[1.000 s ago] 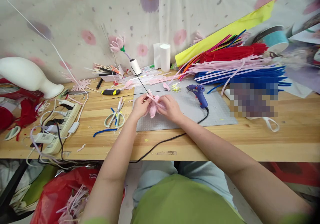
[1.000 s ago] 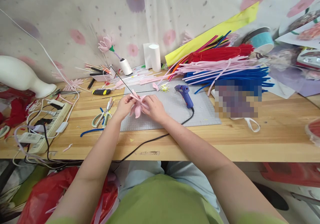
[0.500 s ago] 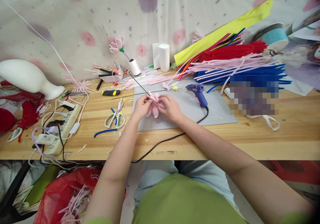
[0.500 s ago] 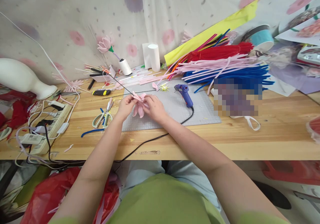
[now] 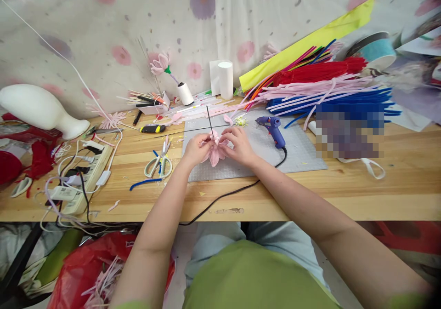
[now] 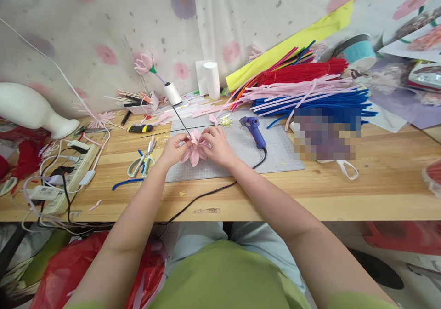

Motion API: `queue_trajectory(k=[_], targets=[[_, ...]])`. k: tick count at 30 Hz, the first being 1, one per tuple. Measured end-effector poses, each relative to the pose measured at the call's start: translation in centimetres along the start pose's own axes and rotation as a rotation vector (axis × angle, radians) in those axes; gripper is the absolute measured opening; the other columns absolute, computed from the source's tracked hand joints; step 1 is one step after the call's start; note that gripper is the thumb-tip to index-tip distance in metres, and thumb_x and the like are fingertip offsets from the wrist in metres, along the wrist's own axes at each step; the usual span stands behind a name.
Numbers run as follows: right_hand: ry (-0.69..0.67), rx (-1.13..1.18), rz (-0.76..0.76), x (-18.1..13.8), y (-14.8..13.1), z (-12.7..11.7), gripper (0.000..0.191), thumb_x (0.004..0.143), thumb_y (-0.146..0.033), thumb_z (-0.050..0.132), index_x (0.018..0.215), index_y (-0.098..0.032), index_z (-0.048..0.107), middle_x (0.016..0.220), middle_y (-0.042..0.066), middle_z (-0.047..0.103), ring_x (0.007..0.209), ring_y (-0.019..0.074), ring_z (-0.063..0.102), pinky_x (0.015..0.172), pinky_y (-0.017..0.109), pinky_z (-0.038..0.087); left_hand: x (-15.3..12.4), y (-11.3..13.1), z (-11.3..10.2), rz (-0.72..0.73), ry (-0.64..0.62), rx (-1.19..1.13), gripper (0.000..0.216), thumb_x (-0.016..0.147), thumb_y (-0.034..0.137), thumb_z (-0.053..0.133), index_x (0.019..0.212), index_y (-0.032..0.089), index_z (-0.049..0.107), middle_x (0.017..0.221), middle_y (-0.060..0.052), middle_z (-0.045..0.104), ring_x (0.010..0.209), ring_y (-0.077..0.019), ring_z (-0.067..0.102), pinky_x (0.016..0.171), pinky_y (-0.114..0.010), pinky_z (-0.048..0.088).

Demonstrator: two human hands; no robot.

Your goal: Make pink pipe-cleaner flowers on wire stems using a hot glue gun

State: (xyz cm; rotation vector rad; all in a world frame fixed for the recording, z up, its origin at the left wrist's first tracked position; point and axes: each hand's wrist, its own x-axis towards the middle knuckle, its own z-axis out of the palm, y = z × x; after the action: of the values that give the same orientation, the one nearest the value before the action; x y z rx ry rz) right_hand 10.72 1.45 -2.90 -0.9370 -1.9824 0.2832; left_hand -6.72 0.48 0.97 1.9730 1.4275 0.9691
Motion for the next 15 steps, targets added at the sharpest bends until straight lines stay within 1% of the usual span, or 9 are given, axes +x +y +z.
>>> queue_trajectory(k=[3,6,8,11,15], targets=[[-0.061,0.097,-0.001,0.4,0.8,-0.4,0.013,0.078,-0.030,0.058,0.089,-0.022,0.061,0.096,0.007,0.058,0.094,0.0231,0.048,0.087,0.042,0.037,0.1,0.5,-0.3,0.053,-0.038,0.003,0.009,0.073,0.016,0.056,0.070,0.017,0.064,0.079,-0.003,0.062,0.080,-0.0151,0.055,0.076,-0.028,0.041],[-0.135,0.200,-0.022,0.7,1.8,-0.8,0.017,0.078,-0.033,0.059,0.092,-0.023,0.061,0.095,0.006,0.060,0.095,0.0232,0.050,0.088,0.042,0.037,0.2,1.0,-0.6,0.080,-0.015,-0.001,0.005,0.069,0.018,0.061,0.066,0.017,0.065,0.086,-0.003,0.057,0.082,-0.0143,0.053,0.075,-0.026,0.041],[-0.193,0.260,-0.034,0.8,2.3,-1.1,0.017,0.077,-0.034,0.059,0.090,-0.024,0.063,0.093,0.005,0.061,0.095,0.0233,0.051,0.088,0.042,0.037,0.4,1.5,-0.7,0.060,-0.043,-0.015,0.005,0.068,0.020,0.063,0.065,0.017,0.066,0.083,-0.002,0.055,0.079,-0.0135,0.052,0.071,-0.026,0.041],[-0.254,0.320,-0.045,1.1,2.7,-1.7,0.017,0.077,-0.037,0.059,0.086,-0.024,0.065,0.092,0.005,0.061,0.095,0.0227,0.052,0.088,0.041,0.038,0.8,2.4,-0.9,0.026,-0.124,-0.062,0.007,0.064,0.022,0.067,0.059,0.017,0.066,0.073,-0.001,0.053,0.071,-0.0122,0.051,0.066,-0.026,0.040],[-0.263,0.344,-0.019,1.5,2.7,-2.2,0.019,0.074,-0.039,0.062,0.083,-0.023,0.067,0.091,0.005,0.062,0.092,0.0224,0.053,0.086,0.040,0.039,1.5,3.2,-0.8,-0.025,-0.165,-0.101,0.012,0.059,0.022,0.071,0.053,0.016,0.063,0.069,0.000,0.052,0.061,-0.0099,0.047,0.058,-0.026,0.035]])
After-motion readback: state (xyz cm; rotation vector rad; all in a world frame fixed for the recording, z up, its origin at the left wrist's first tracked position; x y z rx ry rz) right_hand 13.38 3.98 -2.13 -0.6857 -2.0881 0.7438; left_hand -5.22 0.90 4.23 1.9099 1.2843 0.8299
